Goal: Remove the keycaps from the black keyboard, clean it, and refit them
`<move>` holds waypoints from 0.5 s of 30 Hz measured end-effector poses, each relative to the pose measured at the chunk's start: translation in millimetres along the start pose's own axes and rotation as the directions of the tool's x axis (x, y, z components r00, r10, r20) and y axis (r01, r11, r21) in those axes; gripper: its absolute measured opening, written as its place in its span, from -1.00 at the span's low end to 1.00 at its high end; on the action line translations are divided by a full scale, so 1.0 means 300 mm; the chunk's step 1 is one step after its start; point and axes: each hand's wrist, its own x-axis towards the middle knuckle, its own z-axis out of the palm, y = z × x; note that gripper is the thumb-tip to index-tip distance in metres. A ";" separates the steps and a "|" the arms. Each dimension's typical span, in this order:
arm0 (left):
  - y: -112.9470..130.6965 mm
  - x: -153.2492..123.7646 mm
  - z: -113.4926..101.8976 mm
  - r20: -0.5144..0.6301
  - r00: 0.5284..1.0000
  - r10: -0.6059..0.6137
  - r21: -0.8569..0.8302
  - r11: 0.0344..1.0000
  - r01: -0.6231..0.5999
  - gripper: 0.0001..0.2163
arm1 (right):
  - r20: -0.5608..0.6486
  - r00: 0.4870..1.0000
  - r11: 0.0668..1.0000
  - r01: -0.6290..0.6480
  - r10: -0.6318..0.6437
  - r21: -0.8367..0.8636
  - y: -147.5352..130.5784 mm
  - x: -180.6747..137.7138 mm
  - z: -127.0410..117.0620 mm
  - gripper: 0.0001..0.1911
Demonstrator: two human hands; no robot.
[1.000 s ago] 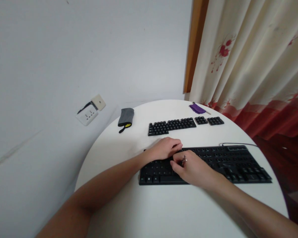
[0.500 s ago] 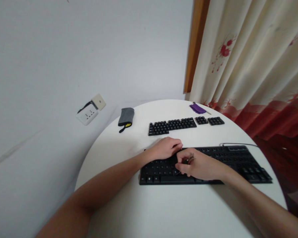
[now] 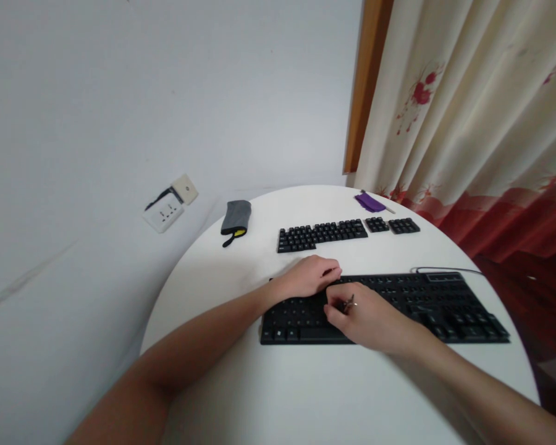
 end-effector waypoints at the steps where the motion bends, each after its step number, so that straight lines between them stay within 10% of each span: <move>1: 0.000 -0.001 -0.001 0.004 1.000 0.004 -0.002 1.000 -0.004 -0.72 | 0.011 1.000 0.999 0.007 -0.007 0.048 0.009 0.002 -0.006 -0.77; 15: 0.005 -0.003 -0.008 0.000 1.000 0.028 0.009 1.000 -0.028 -0.75 | 0.192 0.978 0.850 -0.173 0.086 0.498 0.065 0.022 0.011 -0.75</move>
